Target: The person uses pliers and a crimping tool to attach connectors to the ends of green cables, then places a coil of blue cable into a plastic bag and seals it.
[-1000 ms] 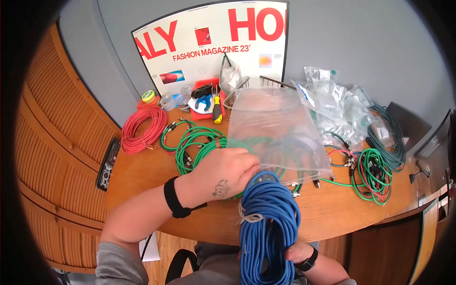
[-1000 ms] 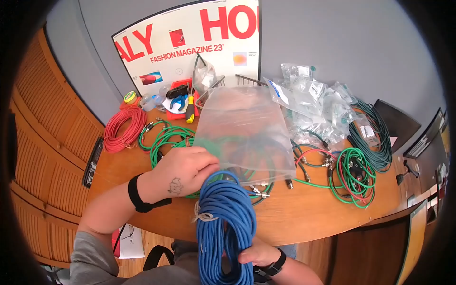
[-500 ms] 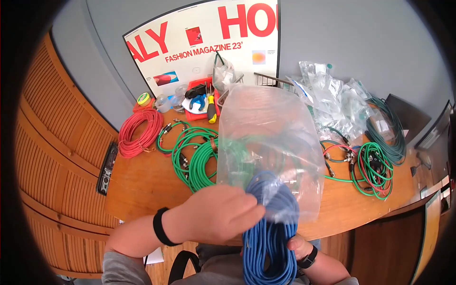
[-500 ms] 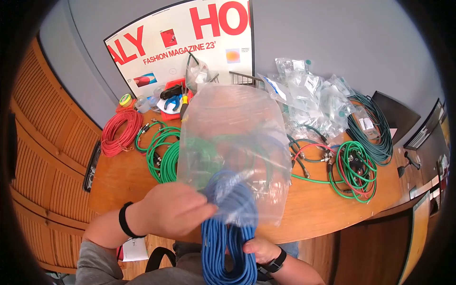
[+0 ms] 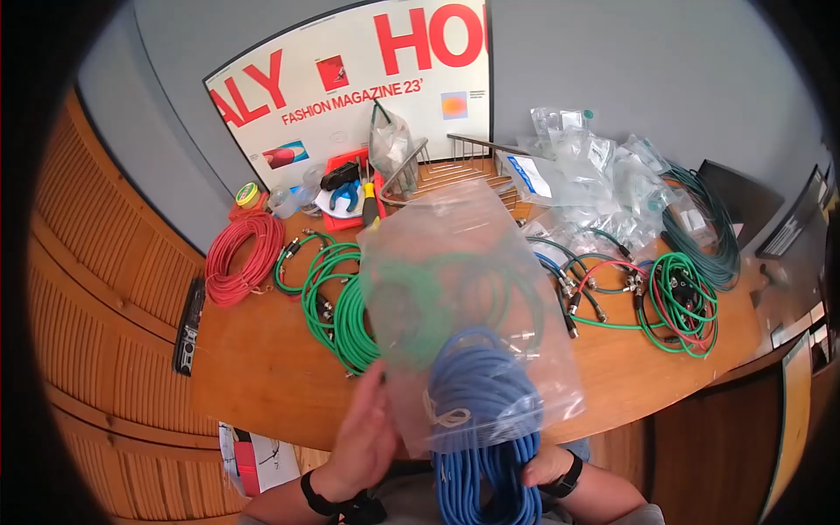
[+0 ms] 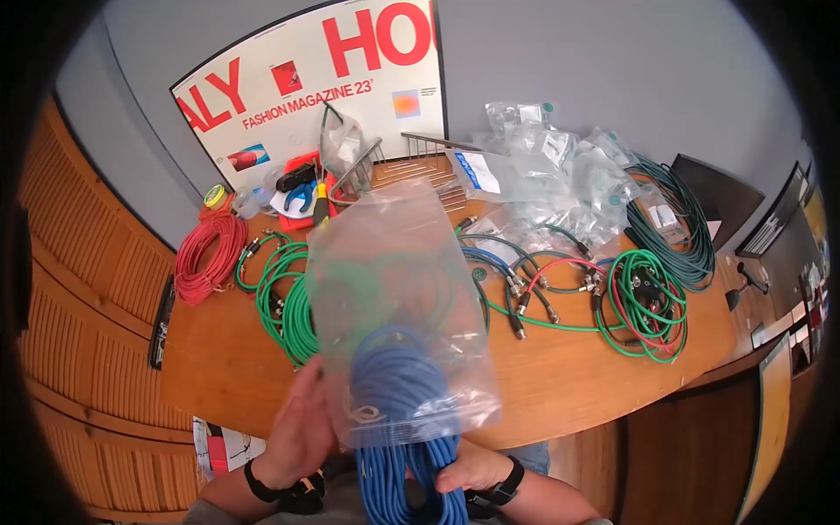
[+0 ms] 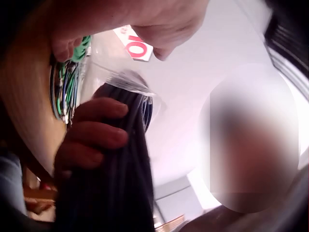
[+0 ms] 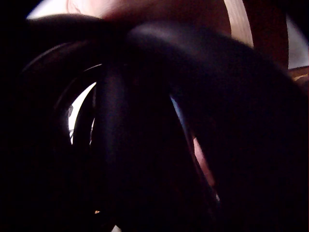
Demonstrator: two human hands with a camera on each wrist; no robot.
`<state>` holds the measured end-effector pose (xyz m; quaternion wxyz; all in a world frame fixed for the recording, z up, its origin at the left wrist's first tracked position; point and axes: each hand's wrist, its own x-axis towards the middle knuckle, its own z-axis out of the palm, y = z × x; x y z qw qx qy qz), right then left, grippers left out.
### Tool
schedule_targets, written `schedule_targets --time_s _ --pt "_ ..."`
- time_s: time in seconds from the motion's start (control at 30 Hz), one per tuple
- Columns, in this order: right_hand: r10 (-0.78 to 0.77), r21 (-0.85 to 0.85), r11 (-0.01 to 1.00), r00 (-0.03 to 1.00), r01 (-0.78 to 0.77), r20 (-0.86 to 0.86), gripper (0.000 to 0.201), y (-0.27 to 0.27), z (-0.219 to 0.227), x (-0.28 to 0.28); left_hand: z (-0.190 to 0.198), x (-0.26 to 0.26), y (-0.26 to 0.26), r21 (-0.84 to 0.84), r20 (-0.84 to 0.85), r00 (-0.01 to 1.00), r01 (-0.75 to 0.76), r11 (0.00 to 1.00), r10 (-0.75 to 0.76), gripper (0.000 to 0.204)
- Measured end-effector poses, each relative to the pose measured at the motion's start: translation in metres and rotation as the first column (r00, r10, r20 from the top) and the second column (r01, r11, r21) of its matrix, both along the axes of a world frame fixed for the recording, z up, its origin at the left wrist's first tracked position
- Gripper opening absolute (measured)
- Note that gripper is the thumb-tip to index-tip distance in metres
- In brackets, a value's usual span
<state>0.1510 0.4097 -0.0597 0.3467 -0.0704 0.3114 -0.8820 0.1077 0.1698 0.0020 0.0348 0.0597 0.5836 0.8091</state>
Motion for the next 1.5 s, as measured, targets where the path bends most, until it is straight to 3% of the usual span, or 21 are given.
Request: schedule_targets --time_s 0.07,0.2,0.27,0.33,0.37,0.43,0.47,0.5,0.6,0.7,0.77,0.83,0.9,0.97,1.0,1.07,1.13,1.4,1.47,1.5 --pt "0.092 0.02 0.995 0.995 -0.093 0.045 0.077 -0.003 -0.018 0.001 0.007 -0.004 0.007 0.362 0.289 0.935 0.091 0.928 -0.204 0.085" --pt "0.155 -0.004 0.988 0.983 -0.155 0.094 0.071 -0.005 -0.025 0.004 0.023 -0.014 0.014 0.359 0.338 0.905 0.132 0.924 -0.26 0.086" --pt "0.18 -0.074 0.983 0.972 -0.17 0.153 0.064 -0.003 -0.017 0.007 0.021 -0.014 0.021 0.331 0.239 0.911 0.249 0.91 -0.336 0.087" --pt "0.209 -0.162 0.968 0.974 -0.193 0.088 0.059 -0.002 -0.016 0.009 0.011 -0.013 0.012 0.346 0.278 0.864 0.317 0.883 -0.419 0.084" --pt "0.184 -0.136 0.976 0.979 -0.172 0.089 0.059 -0.016 -0.005 -0.006 0.007 -0.012 0.009 0.363 0.318 0.81 0.376 0.852 -0.493 0.081" --pt "0.142 -0.081 0.988 0.985 -0.134 0.094 0.059 -0.004 -0.009 0.008 0.001 -0.006 0.017 0.357 0.345 0.804 0.365 0.86 -0.485 0.081" --pt "0.123 -0.053 0.992 0.988 -0.118 0.097 0.059 -0.034 0.014 -0.024 -0.001 -0.002 0.02 0.351 0.368 0.8 0.352 0.868 -0.473 0.081" --pt "0.103 -0.024 0.995 0.99 -0.101 0.1 0.059 -0.03 0.013 -0.018 -0.005 0.001 0.018 0.354 0.373 0.798 0.349 0.868 -0.473 0.081" --pt "0.022 0.067 0.997 0.993 -0.031 0.12 0.059 -0.027 0.015 -0.005 -0.016 0.01 0.013 0.369 0.344 0.72 0.486 0.792 -0.602 0.073" --pt "-0.046 0.161 0.987 0.992 0.026 0.121 0.059 -0.026 0.022 -0.007 -0.014 0.019 0.008 0.244 0.306 0.744 0.541 0.805 -0.593 0.071" --pt "-0.083 0.213 0.975 0.99 0.058 0.11 0.059 -0.016 0.032 -0.014 -0.013 0.024 0.003 0.462 0.37 0.633 0.51 0.726 -0.68 0.067" --pt "-0.122 0.263 0.96 0.988 0.093 0.095 0.059 -0.019 0.029 -0.012 -0.009 0.029 0.006 0.412 0.359 0.655 0.528 0.743 -0.665 0.066" --pt "-0.161 0.315 0.941 0.984 0.128 0.08 0.06 0.033 0.005 0.043 -0.012 0.034 0.004 0.364 0.346 0.675 0.543 0.757 -0.651 0.065" --pt "-0.205 0.366 0.915 0.976 0.167 0.067 0.06 0.051 0.0 0.068 -0.024 0.041 -0.003 0.254 0.437 0.525 0.707 0.66 -0.73 0.073" --pt "-0.227 0.392 0.901 0.972 0.186 0.061 0.06 0.051 -0.002 0.071 -0.023 0.04 -0.002 0.257 0.441 0.518 0.709 0.656 -0.733 0.073" --pt "-0.207 0.41 0.893 0.978 0.187 0.007 0.059 0.061 0.003 0.081 -0.018 0.039 0.005 0.055 0.378 0.517 0.815 0.577 -0.768 0.069" --pt "-0.182 0.425 0.885 0.982 0.189 -0.059 0.058 0.063 0.006 0.084 -0.015 0.037 0.013 0.083 0.396 0.488 0.824 0.56 -0.778 0.068" --pt "-0.455 0.475 0.769 0.888 0.428 -0.065 0.071 0.06 0.011 0.083 0.002 0.031 0.037 0.162 0.381 0.46 0.821 0.548 -0.802 0.064" --pt "-0.498 0.486 0.732 0.862 0.477 -0.096 0.074 0.058 0.012 0.082 0.005 0.027 0.043 0.207 0.176 0.504 0.821 0.533 -0.845 0.078" --pt "-0.52 0.489 0.711 0.846 0.505 -0.118 0.076 0.057 0.012 0.082 -0.002 0.025 0.044 0.168 0.19 0.461 0.855 0.491 -0.867 0.082"
